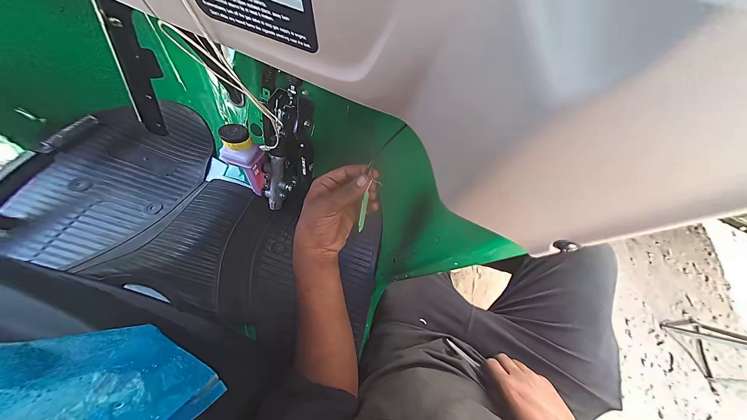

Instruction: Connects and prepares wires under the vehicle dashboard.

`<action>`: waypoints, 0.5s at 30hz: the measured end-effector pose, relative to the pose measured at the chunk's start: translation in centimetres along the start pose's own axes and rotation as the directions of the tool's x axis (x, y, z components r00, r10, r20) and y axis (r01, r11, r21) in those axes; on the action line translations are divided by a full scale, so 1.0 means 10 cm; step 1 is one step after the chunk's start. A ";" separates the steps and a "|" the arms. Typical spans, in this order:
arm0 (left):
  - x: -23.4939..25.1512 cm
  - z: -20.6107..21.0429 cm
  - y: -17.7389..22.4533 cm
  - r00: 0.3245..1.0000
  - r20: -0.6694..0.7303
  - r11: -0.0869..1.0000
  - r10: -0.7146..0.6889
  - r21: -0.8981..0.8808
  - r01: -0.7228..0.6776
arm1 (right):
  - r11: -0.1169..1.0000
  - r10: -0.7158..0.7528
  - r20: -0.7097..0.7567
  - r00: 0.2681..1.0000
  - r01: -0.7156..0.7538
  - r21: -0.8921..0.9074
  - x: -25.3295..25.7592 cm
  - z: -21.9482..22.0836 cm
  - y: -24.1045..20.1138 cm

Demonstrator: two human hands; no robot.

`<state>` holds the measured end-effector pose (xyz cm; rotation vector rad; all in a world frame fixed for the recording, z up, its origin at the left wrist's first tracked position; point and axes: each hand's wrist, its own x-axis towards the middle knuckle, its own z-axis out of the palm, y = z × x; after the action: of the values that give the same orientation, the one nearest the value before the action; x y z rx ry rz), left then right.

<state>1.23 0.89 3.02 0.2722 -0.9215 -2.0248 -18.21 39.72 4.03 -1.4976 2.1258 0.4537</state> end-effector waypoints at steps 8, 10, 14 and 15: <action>0.00 -0.03 0.00 1.000 -0.025 1.000 0.004 0.031 -0.003 | 0.157 -0.187 -0.175 0.967 0.205 0.966 -0.19 -0.35 0.66; -0.02 -0.03 -0.01 1.000 -0.020 1.000 0.000 0.030 0.001 | 0.095 -0.345 -0.274 0.898 0.324 0.941 -0.10 -0.60 0.45; -0.01 -0.01 0.00 1.000 -0.003 1.000 0.019 0.011 -0.018 | -0.066 -0.507 -0.400 0.764 0.428 0.901 0.41 -0.94 -0.36; -0.02 -0.01 0.02 1.000 -0.009 1.000 0.023 0.004 -0.023 | -0.148 -0.504 -0.410 0.760 0.392 0.908 0.58 -0.97 -0.60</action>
<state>1.58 0.94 3.06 0.2719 -0.9192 -1.9987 -16.11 28.02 8.77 -1.0372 0.9681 -1.1041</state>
